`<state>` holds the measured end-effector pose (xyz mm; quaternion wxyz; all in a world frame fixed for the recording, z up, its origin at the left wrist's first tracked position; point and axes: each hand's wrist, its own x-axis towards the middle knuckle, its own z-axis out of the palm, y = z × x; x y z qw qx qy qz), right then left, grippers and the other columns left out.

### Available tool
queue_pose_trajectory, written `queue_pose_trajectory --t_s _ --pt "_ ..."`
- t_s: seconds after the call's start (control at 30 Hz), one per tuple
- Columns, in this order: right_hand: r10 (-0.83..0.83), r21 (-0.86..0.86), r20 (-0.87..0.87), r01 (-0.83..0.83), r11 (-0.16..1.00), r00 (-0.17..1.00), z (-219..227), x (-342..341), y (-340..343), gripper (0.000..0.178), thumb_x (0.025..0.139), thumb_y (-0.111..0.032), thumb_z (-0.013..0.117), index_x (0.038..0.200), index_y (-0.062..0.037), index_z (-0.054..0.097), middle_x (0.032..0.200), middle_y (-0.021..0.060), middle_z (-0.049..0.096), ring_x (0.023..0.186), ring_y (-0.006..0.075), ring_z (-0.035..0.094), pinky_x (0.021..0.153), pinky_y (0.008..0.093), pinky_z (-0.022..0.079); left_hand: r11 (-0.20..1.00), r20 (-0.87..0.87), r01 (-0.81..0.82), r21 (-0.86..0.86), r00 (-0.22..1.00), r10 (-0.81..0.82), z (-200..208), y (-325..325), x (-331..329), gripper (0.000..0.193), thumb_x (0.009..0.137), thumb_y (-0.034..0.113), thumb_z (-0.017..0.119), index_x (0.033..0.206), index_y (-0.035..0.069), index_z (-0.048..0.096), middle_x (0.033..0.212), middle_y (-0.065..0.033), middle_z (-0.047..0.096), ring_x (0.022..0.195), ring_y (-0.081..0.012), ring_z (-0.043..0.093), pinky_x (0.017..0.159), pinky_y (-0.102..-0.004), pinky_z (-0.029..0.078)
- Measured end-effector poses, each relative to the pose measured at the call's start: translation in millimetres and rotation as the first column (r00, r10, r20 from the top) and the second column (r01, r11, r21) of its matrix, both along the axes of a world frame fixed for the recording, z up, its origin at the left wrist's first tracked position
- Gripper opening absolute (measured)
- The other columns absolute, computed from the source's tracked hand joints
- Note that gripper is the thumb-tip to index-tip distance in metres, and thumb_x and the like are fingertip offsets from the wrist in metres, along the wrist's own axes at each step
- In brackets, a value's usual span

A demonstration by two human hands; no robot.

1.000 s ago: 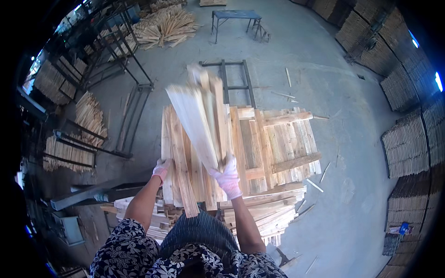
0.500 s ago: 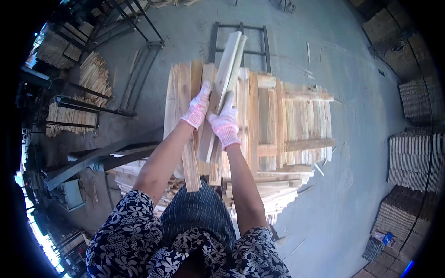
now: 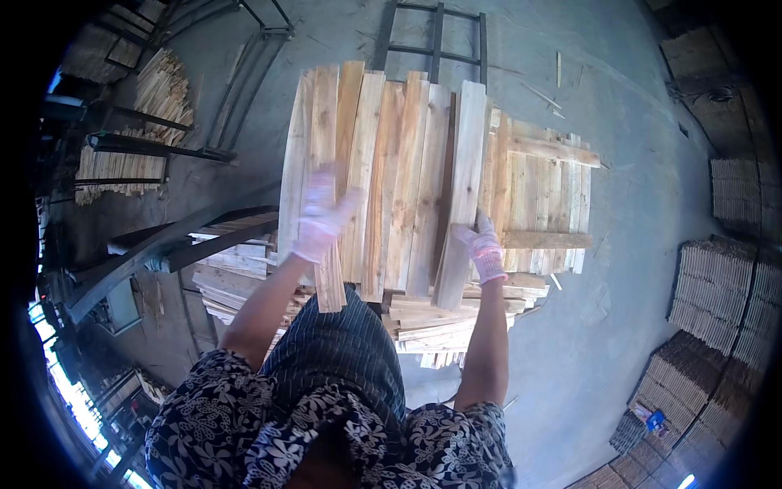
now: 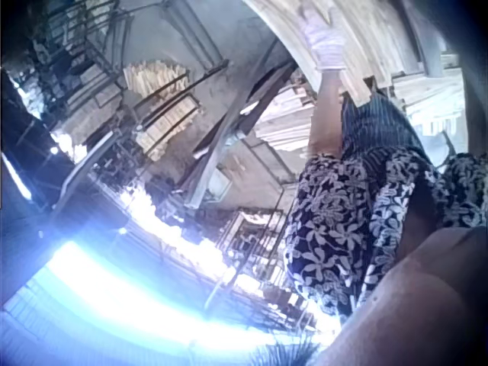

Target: The person stacks wooden planks on a metal rack in a workshop. They pick up planks from a pile, align them, and place them onto the rack, occasionally adjusting the stack to ensure stability.

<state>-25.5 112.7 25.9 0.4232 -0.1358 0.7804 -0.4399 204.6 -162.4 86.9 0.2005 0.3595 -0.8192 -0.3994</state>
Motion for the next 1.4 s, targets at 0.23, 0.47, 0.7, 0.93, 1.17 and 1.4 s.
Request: queue_pose_trajectory --t_s 0.23,0.47,0.7,0.93,1.17,1.4 --pt "-0.076 0.067 0.023 0.075 0.995 0.997 32 30 -65 0.072 0.083 -0.018 0.078 0.146 -0.0038 0.047 0.108 0.0102 0.067 0.100 0.0212 0.064 0.087 0.0327 0.052 0.856 0.352 -0.485 0.175 0.843 0.406 -69 -73 99 0.069 0.097 0.051 0.057 0.143 0.002 0.041 0.121 -0.0225 0.062 0.111 -0.0377 0.062 0.096 -0.0399 0.047" --pt "0.071 0.256 -0.407 0.039 0.966 0.911 12 24 -79 0.107 0.078 -0.039 0.082 0.160 -0.0116 0.020 0.141 0.0281 0.046 0.123 0.0434 0.056 0.104 0.0480 0.049 0.751 0.177 -0.196 0.630 0.978 0.107 -82 -103 143 0.065 0.098 0.044 0.060 0.150 0.009 0.042 0.137 -0.0211 0.059 0.125 -0.0324 0.059 0.105 -0.0360 0.046" --pt "0.204 0.587 -0.418 0.092 0.804 0.885 75 46 -118 0.095 0.087 -0.030 0.075 0.160 -0.0226 0.015 0.138 0.0279 0.045 0.117 0.0474 0.060 0.097 0.0520 0.053 0.331 0.255 -0.340 0.880 0.927 0.274 -107 -97 143 0.094 0.085 0.069 0.069 0.152 0.007 0.043 0.144 -0.0079 0.056 0.129 -0.0219 0.055 0.109 -0.0388 0.044" --pt "0.173 0.517 -0.482 0.120 0.847 0.859 67 -10 -69 0.088 0.090 -0.025 0.071 0.160 -0.0257 0.018 0.139 0.0264 0.045 0.119 0.0458 0.060 0.099 0.0496 0.051 0.404 0.247 -0.326 0.855 0.940 0.236 -78 -88 127 0.099 0.087 0.069 0.067 0.161 0.019 0.025 0.155 -0.0081 0.042 0.139 -0.0225 0.043 0.114 -0.0406 0.037" --pt "0.220 0.459 -0.458 0.017 0.888 0.861 24 -7 -87 0.081 0.094 -0.037 0.064 0.161 -0.0263 0.021 0.141 0.0285 0.042 0.122 0.0463 0.056 0.103 0.0492 0.047 0.356 0.229 -0.305 0.883 0.943 0.240 -98 -95 138 0.095 0.088 0.069 0.065 0.161 0.023 0.025 0.150 -0.0084 0.045 0.135 -0.0254 0.046 0.110 -0.0436 0.042" --pt "0.206 0.297 -0.579 -0.032 0.954 0.789 -13 -21 -63 0.082 0.094 -0.038 0.064 0.162 -0.0262 0.019 0.137 0.0271 0.047 0.113 0.0456 0.061 0.097 0.0512 0.050 0.458 0.339 -0.403 0.792 0.915 0.219 -98 -96 140 0.109 0.085 0.071 0.067 0.165 0.024 0.009 0.149 -0.0141 0.046 0.130 -0.0257 0.049 0.105 -0.0407 0.044"
